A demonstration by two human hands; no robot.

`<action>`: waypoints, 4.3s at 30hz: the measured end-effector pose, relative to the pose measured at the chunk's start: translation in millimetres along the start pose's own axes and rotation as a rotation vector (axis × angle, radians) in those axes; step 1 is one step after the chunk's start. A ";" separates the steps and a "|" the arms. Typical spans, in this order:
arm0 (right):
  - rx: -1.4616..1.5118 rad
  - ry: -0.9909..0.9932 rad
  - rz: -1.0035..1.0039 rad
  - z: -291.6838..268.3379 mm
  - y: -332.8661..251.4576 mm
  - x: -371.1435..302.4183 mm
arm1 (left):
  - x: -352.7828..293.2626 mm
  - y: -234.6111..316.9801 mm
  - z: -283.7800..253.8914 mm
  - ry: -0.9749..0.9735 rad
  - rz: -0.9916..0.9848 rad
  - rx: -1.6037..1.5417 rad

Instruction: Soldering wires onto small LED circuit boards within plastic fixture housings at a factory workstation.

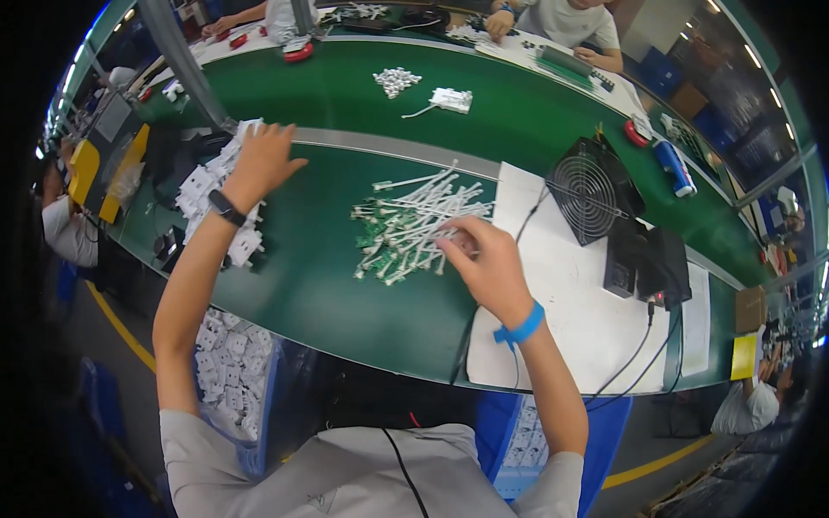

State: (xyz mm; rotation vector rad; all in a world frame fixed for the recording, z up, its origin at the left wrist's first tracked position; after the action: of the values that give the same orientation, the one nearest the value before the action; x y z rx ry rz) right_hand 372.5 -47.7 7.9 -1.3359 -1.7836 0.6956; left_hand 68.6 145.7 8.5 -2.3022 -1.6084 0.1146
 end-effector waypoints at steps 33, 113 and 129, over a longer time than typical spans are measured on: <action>0.043 0.193 -0.396 50.3 -122.1 69.3 | -115.6 36.0 -139.5 0.531 0.399 -0.517; -0.374 0.361 -0.171 -34.5 -25.1 -42.7 | -39.0 259.8 -81.4 0.069 0.188 -1.824; 0.372 1.073 0.439 -233.8 180.7 -178.1 | -27.0 344.4 -48.3 -0.145 0.431 -1.466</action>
State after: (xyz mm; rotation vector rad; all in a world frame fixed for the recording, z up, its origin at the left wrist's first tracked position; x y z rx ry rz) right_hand 688.3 -170.9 -56.8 -1.4326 -0.4930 0.3624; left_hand 380.5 3.7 -56.5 -3.6916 -1.3244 -1.2043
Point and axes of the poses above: each hand's wrist, its own x-axis towards the middle knuckle, its own z-axis out of the palm, y = z × x, the point moved 8 cm from there along x, towards the middle knuckle, and after that the axes turned 5 degrees about -y, right-handed, at the moved point
